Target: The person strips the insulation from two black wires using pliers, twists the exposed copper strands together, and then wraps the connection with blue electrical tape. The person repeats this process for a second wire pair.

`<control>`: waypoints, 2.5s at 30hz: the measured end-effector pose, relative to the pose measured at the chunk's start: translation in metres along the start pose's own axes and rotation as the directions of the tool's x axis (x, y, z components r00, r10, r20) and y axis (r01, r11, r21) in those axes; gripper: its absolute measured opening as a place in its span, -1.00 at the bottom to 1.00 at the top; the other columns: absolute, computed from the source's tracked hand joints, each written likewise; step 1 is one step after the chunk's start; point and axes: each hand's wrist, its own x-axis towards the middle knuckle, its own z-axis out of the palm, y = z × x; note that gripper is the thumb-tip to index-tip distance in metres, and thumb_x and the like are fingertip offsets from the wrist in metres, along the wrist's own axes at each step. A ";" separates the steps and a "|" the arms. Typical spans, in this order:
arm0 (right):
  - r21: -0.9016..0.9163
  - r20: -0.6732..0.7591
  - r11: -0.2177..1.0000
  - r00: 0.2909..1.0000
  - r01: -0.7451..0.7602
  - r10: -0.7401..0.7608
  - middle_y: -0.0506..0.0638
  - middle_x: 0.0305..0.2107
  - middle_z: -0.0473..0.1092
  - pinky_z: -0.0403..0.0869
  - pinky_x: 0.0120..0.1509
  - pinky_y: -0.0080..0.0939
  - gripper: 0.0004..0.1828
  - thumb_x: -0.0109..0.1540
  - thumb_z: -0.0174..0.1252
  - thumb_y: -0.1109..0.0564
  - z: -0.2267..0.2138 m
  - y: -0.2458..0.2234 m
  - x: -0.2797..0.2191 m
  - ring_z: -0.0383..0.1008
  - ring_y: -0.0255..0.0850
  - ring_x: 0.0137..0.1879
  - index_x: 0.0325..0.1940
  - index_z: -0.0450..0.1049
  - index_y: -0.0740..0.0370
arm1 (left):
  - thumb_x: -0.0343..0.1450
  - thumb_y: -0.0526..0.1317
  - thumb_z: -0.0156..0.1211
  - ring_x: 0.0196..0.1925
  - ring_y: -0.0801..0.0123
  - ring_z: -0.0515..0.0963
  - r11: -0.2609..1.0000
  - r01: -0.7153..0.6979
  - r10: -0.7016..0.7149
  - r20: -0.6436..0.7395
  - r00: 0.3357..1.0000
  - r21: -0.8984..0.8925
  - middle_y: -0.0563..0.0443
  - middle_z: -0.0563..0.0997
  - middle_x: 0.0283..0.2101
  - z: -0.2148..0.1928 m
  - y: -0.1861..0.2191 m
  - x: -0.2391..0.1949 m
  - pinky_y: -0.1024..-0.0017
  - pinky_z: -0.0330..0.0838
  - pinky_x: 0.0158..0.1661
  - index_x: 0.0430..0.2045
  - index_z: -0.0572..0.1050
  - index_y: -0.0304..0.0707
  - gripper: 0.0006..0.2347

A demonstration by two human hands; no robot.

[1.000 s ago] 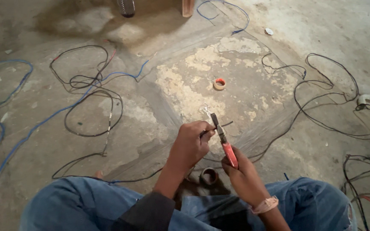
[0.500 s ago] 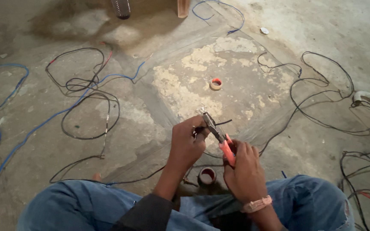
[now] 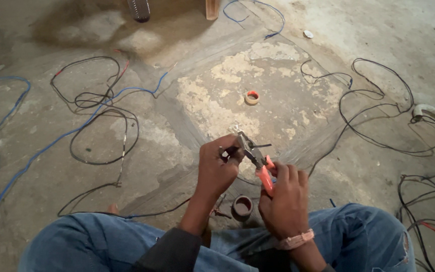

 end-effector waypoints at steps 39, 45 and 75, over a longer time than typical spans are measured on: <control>0.644 0.710 0.371 0.703 -0.669 0.037 0.06 -0.35 0.40 0.41 -0.41 -0.22 -0.57 0.10 -0.09 0.38 0.008 0.036 -0.002 0.43 -0.19 -0.30 0.05 0.40 0.45 | 0.29 -0.33 0.26 -0.43 0.12 0.62 0.902 -0.252 0.168 0.254 0.953 0.350 0.01 0.62 -0.42 -0.035 0.030 0.010 0.28 0.45 -0.41 -0.47 0.55 -0.21 -0.96; 0.656 0.661 0.311 0.722 -0.688 0.203 0.08 -0.47 0.37 0.30 -0.64 -0.22 -0.53 0.05 -0.12 0.41 0.027 0.029 -0.011 0.35 -0.16 -0.55 0.03 0.39 0.35 | 0.32 -0.31 0.25 -0.38 0.07 0.64 0.914 -0.283 0.225 0.218 0.950 0.290 -0.09 0.64 -0.35 -0.033 0.032 0.009 0.26 0.48 -0.35 -0.41 0.56 -0.28 -0.93; 0.650 0.567 0.510 0.806 -0.564 0.169 0.06 -0.36 0.39 0.30 -0.44 -0.28 -0.40 0.06 -0.11 0.43 0.004 0.021 -0.002 0.33 -0.26 -0.39 0.19 0.41 0.36 | 0.35 -0.36 0.23 -0.61 0.26 0.42 0.987 0.031 -0.064 0.207 0.976 0.159 -0.10 0.48 -0.63 -0.022 0.036 0.009 0.34 0.26 -0.50 -0.49 0.50 -0.32 -0.96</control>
